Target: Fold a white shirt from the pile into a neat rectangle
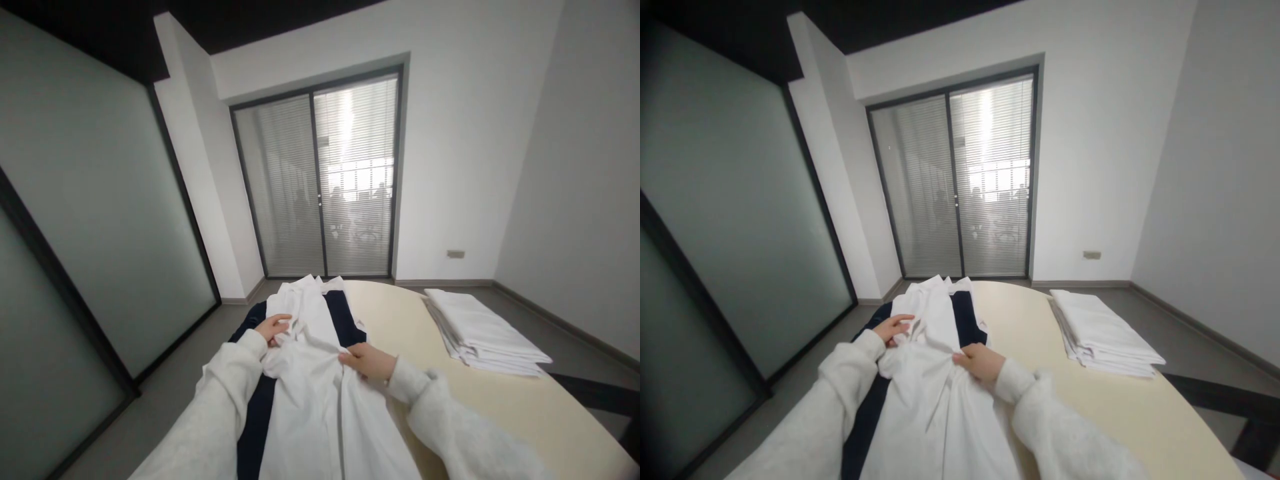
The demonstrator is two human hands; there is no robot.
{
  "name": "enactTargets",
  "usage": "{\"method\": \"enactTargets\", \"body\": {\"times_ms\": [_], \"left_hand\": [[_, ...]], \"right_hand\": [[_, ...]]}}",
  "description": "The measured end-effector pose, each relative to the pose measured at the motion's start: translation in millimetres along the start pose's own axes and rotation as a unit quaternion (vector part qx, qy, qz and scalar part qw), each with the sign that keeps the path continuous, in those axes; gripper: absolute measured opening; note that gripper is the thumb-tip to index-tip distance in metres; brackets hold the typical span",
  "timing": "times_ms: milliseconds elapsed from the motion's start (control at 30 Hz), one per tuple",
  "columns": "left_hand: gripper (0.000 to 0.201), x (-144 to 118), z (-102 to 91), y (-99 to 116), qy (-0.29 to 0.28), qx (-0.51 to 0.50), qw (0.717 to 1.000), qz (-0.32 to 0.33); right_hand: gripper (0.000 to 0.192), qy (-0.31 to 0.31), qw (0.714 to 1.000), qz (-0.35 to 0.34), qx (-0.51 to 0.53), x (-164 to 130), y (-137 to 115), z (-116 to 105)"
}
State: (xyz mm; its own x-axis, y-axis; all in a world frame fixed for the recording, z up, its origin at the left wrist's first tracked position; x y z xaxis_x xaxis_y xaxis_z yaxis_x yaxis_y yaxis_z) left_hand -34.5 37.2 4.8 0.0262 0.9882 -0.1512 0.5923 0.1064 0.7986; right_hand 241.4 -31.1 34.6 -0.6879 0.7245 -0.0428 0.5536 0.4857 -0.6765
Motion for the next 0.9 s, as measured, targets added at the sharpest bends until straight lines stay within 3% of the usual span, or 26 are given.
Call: {"method": "enactTargets", "body": {"times_ms": [100,167,233,300,367,467,533,600,667,700,767,833,900], "left_hand": [[0.050,-15,-58.2,-26,0.083,-0.039,0.996,0.004],[0.046,-29,-96.2,-58,0.140,0.042,0.987,-0.071],[0.039,-46,-127.6,-85,0.187,0.182,0.953,-0.153],[0.031,-59,-144.3,-99,0.195,0.268,0.921,-0.204],[0.029,-67,-148.6,-95,0.201,0.316,0.903,-0.210],[0.033,-72,-129.9,-54,0.199,0.360,0.903,-0.125],[0.034,-74,-98.3,-13,0.158,0.357,0.921,-0.011],[0.032,-80,-55.0,24,0.056,0.332,0.937,0.096],[0.034,-89,-11.9,40,-0.090,0.305,0.939,0.135],[0.037,-93,3.5,40,-0.146,0.300,0.934,0.130],[0.043,-99,14.9,26,-0.193,0.274,0.939,0.078],[0.046,-103,5.5,-3,-0.187,0.232,0.954,-0.006],[0.037,-110,-13.0,-37,-0.178,0.219,0.956,-0.082]], "right_hand": [[0.061,-0.067,0.989,0.071,0.110,-20,30,-6],[0.066,-0.147,0.971,0.118,0.144,-38,50,-2],[0.065,-0.225,0.951,0.161,0.135,-55,66,2],[0.058,-0.235,0.947,0.201,0.091,-63,79,-3],[0.048,-0.177,0.959,0.223,0.002,-63,82,-20],[0.031,-0.011,0.970,0.172,-0.173,-54,58,-51],[0.038,0.073,0.965,0.110,-0.225,-48,33,-55],[0.049,0.086,0.969,0.071,-0.220,-41,19,-39],[0.057,0.050,0.973,0.063,-0.215,-35,17,-14],[0.059,0.037,0.972,0.067,-0.220,-32,19,-4],[0.058,0.027,0.969,0.077,-0.232,-30,25,7],[0.054,0.027,0.969,0.074,-0.233,-30,26,8],[0.051,0.027,0.969,0.066,-0.239,-33,23,2]]}}
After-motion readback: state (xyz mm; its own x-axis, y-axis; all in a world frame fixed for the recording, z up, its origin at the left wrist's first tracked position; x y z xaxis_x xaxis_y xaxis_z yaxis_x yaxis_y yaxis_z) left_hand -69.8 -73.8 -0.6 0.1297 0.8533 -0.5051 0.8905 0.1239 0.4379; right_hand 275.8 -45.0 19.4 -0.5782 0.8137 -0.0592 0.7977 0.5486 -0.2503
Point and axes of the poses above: each hand's wrist, its own x-axis towards the middle knuckle, its own z-axis out of the palm, y = z × x, the point moved 7 cm from there along x, towards the middle knuckle, and after that the axes turned 5 degrees about -z, right-handed, at the moved point
